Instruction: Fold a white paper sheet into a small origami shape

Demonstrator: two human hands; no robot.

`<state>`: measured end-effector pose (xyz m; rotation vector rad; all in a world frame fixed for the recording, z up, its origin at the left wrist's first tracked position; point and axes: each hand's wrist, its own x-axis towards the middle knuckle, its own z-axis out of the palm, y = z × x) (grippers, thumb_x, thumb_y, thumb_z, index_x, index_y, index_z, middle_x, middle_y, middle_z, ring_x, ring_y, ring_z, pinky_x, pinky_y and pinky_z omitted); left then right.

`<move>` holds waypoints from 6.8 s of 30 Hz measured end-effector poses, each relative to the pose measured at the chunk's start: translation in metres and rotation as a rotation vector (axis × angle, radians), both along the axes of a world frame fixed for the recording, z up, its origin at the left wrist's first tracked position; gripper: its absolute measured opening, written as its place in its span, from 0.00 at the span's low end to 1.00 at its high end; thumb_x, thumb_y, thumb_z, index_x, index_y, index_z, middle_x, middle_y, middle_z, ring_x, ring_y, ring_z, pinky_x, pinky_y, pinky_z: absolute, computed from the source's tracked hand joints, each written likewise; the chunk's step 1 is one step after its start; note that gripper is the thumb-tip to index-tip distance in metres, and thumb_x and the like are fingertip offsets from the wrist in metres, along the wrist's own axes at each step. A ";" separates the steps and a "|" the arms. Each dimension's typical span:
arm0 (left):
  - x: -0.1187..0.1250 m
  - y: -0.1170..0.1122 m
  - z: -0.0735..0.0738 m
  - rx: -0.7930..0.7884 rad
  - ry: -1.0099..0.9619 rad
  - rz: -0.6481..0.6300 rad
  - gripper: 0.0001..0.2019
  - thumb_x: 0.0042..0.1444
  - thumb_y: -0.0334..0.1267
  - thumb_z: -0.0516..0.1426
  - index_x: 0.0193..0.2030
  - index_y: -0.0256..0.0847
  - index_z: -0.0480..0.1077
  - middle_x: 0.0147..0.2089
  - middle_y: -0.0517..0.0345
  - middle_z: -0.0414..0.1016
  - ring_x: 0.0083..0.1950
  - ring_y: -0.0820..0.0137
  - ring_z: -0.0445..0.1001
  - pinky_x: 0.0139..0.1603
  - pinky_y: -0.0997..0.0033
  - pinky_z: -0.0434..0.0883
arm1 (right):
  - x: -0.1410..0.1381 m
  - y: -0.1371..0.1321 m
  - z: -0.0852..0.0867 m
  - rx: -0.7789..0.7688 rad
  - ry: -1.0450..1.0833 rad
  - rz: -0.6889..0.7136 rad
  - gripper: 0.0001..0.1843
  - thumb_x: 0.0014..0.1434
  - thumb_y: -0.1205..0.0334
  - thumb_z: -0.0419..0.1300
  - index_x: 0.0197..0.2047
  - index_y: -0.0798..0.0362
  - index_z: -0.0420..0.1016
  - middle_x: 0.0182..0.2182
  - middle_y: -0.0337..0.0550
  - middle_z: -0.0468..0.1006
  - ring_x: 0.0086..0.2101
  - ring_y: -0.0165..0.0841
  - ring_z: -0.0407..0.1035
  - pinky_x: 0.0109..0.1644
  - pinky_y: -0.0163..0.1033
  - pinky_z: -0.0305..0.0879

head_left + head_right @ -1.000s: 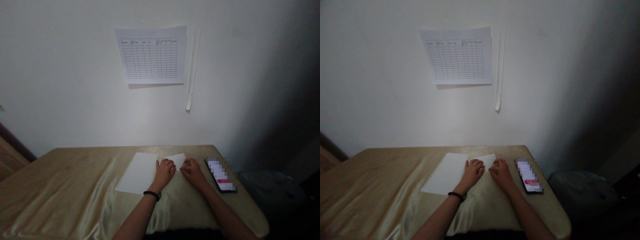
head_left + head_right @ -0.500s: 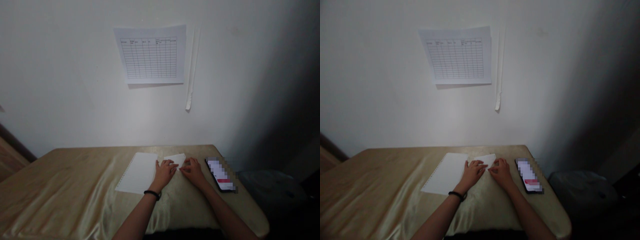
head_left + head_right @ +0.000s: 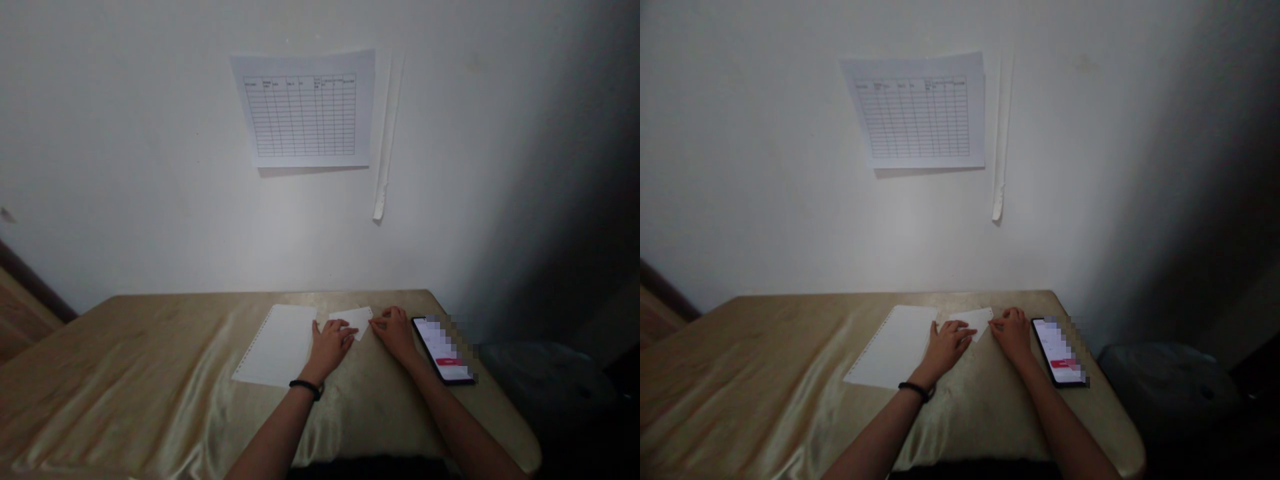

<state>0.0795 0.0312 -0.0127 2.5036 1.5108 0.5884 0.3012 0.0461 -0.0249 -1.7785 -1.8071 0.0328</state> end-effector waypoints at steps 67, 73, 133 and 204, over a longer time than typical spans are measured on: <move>-0.001 0.000 -0.001 -0.007 0.013 0.003 0.15 0.67 0.43 0.54 0.58 0.66 0.71 0.62 0.61 0.70 0.65 0.58 0.63 0.68 0.24 0.39 | -0.015 -0.014 -0.004 -0.036 0.144 0.349 0.01 0.51 0.59 0.70 0.30 0.44 0.83 0.47 0.44 0.76 0.55 0.41 0.63 0.65 0.51 0.55; -0.001 0.000 -0.001 -0.005 -0.003 -0.013 0.14 0.67 0.44 0.54 0.58 0.63 0.71 0.61 0.60 0.71 0.65 0.58 0.64 0.67 0.23 0.38 | -0.009 -0.008 -0.009 0.061 0.202 0.306 0.13 0.59 0.64 0.59 0.44 0.47 0.83 0.55 0.47 0.75 0.58 0.40 0.63 0.65 0.50 0.59; -0.014 0.013 0.000 -0.104 -0.133 -0.044 0.15 0.55 0.49 0.66 0.49 0.56 0.78 0.59 0.61 0.78 0.67 0.55 0.63 0.70 0.30 0.38 | -0.015 -0.030 0.009 0.022 -0.071 0.487 0.18 0.60 0.59 0.63 0.54 0.45 0.78 0.55 0.48 0.75 0.56 0.42 0.65 0.66 0.53 0.56; -0.006 0.015 0.009 -0.109 -0.101 0.121 0.06 0.60 0.45 0.62 0.41 0.51 0.79 0.50 0.59 0.80 0.60 0.58 0.67 0.70 0.35 0.40 | -0.039 -0.023 -0.005 0.055 0.065 0.167 0.13 0.62 0.66 0.56 0.44 0.44 0.78 0.46 0.42 0.83 0.48 0.39 0.74 0.67 0.60 0.41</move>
